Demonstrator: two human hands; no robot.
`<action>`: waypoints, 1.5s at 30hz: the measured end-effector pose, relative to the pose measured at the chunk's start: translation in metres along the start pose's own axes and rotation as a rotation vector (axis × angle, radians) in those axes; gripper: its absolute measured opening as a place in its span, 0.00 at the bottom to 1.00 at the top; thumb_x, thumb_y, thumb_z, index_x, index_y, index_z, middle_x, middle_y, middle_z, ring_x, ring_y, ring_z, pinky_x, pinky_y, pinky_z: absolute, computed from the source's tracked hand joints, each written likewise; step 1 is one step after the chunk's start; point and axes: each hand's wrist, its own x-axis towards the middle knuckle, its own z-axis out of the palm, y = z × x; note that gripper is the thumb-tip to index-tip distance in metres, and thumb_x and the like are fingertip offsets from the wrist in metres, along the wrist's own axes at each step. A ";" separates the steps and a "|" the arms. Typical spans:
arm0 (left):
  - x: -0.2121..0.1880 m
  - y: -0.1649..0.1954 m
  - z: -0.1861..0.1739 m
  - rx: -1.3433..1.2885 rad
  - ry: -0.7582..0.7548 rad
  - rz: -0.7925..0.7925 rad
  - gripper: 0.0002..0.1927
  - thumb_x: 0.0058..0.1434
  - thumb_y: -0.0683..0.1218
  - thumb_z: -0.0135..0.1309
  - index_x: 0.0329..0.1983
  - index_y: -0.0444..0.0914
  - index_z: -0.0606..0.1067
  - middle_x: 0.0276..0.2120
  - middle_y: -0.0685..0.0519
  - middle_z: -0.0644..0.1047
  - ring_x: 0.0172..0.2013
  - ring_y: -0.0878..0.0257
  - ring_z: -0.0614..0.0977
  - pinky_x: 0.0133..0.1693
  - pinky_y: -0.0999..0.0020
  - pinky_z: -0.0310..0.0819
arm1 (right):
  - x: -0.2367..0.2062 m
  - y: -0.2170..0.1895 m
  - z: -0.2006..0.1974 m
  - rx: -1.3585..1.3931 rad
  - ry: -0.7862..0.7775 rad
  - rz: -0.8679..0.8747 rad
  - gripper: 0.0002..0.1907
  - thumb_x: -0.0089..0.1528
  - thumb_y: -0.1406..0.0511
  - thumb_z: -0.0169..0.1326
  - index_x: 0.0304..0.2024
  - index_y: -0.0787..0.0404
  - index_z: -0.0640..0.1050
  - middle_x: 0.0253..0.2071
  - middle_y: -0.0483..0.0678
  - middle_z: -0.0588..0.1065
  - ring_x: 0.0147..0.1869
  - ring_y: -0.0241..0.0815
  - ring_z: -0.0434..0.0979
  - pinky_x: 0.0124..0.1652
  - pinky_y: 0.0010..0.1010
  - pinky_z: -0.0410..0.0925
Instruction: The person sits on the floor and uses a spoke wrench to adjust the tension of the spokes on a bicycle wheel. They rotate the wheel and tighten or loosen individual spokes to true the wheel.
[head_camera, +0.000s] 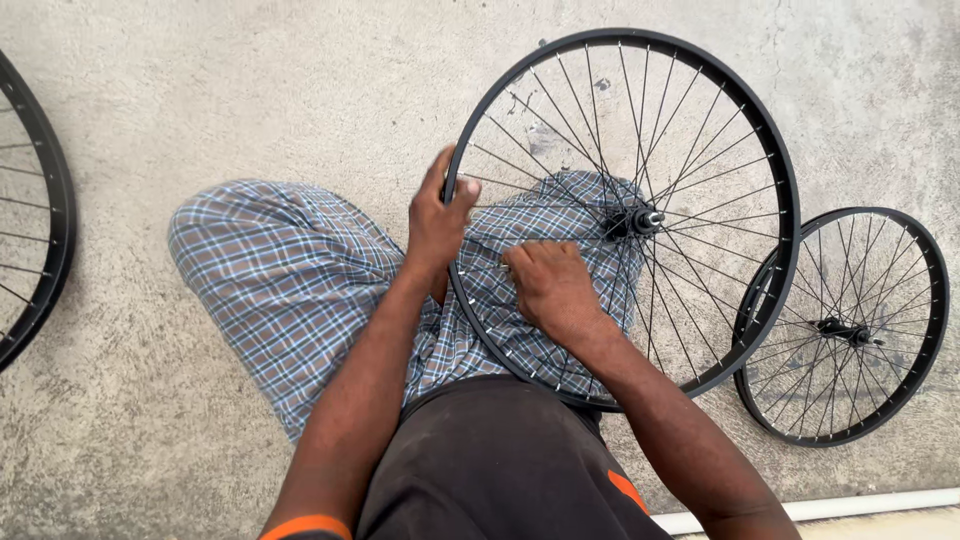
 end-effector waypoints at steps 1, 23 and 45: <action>-0.006 -0.001 0.000 -0.055 -0.004 -0.015 0.33 0.67 0.48 0.56 0.73 0.34 0.64 0.32 0.60 0.73 0.25 0.76 0.69 0.25 0.77 0.65 | 0.005 -0.001 0.000 0.123 0.020 -0.014 0.05 0.62 0.69 0.54 0.41 0.61 0.77 0.32 0.50 0.77 0.35 0.51 0.79 0.38 0.47 0.70; -0.024 -0.018 -0.009 -0.133 -0.001 0.170 0.29 0.72 0.45 0.55 0.74 0.32 0.66 0.29 0.60 0.70 0.24 0.76 0.65 0.25 0.76 0.61 | 0.028 -0.037 0.034 0.043 -0.171 0.164 0.09 0.56 0.69 0.60 0.37 0.61 0.74 0.31 0.51 0.76 0.33 0.49 0.77 0.35 0.45 0.69; -0.022 -0.035 -0.002 -0.184 0.016 0.050 0.29 0.71 0.45 0.55 0.73 0.33 0.66 0.27 0.60 0.69 0.21 0.76 0.63 0.20 0.76 0.58 | 0.028 -0.033 0.032 0.031 -0.249 0.166 0.06 0.61 0.69 0.59 0.40 0.60 0.76 0.37 0.49 0.78 0.41 0.48 0.81 0.40 0.42 0.72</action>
